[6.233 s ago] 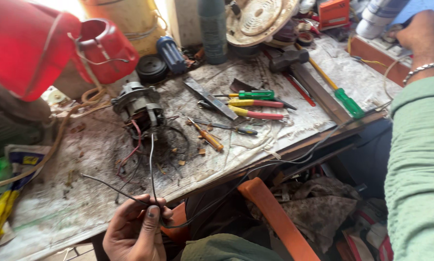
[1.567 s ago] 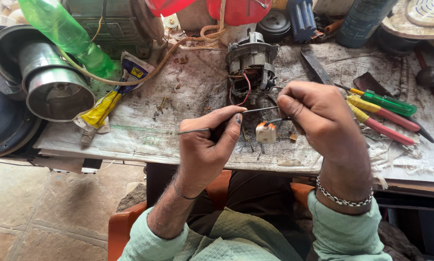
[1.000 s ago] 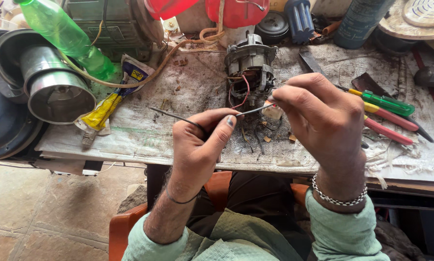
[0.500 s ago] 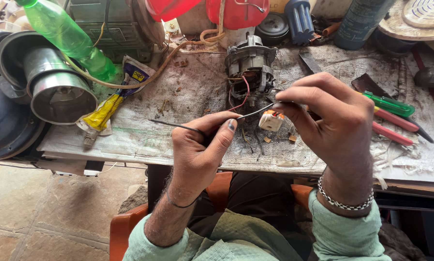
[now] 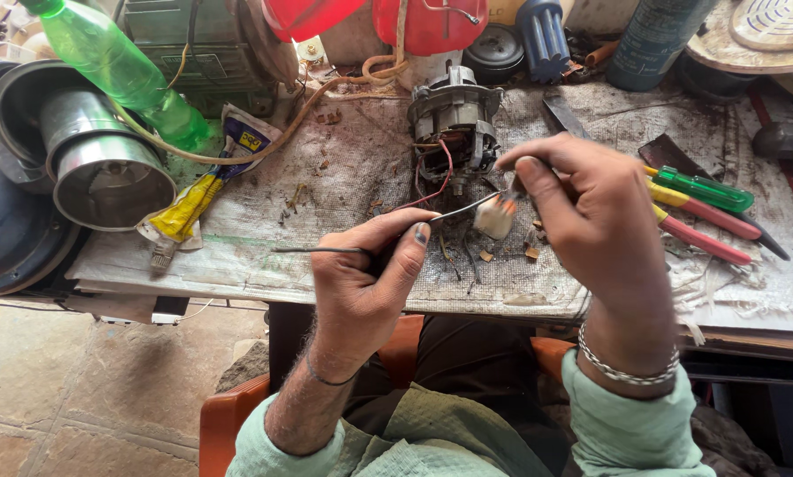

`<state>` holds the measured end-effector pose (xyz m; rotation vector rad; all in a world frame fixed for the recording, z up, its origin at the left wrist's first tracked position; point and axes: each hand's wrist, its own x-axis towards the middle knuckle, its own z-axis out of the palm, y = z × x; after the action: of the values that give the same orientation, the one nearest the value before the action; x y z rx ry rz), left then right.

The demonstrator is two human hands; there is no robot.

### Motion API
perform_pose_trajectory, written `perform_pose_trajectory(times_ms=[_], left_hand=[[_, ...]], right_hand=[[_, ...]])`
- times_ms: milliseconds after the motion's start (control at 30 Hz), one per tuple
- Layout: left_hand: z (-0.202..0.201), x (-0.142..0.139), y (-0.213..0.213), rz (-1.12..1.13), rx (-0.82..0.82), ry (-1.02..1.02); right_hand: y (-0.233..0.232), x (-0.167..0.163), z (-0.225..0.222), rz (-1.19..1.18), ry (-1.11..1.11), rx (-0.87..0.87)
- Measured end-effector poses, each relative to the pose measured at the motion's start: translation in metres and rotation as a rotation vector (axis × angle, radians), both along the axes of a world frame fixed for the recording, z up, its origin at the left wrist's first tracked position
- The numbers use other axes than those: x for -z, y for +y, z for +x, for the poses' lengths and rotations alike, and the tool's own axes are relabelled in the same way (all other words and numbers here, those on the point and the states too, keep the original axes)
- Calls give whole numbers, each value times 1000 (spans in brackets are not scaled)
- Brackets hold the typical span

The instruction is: The person sits at a cluttered workbench and works on a small electric motor from a disassembled appliance. They first bend and position a black wire against the motor, then use a green-handled screwdriver to turn a fastener on the motor housing, steadying the motor with the other hand.

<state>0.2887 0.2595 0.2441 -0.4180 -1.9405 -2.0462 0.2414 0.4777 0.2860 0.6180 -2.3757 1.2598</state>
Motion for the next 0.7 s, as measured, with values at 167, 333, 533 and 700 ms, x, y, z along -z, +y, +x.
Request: perform_pose_trajectory(times_ms=[167, 333, 533, 700], left_hand=[[-2, 0, -3, 44, 4, -22], [-5, -1, -2, 44, 23, -41], [-5, -4, 0, -25, 11, -2], [-3, -6, 1, -86, 57, 39]], right_hand=[[0, -7, 3, 154, 395, -29], [4, -11, 8, 220, 438, -39], [9, -13, 7, 202, 372, -93], [21, -10, 0, -57, -241, -235]])
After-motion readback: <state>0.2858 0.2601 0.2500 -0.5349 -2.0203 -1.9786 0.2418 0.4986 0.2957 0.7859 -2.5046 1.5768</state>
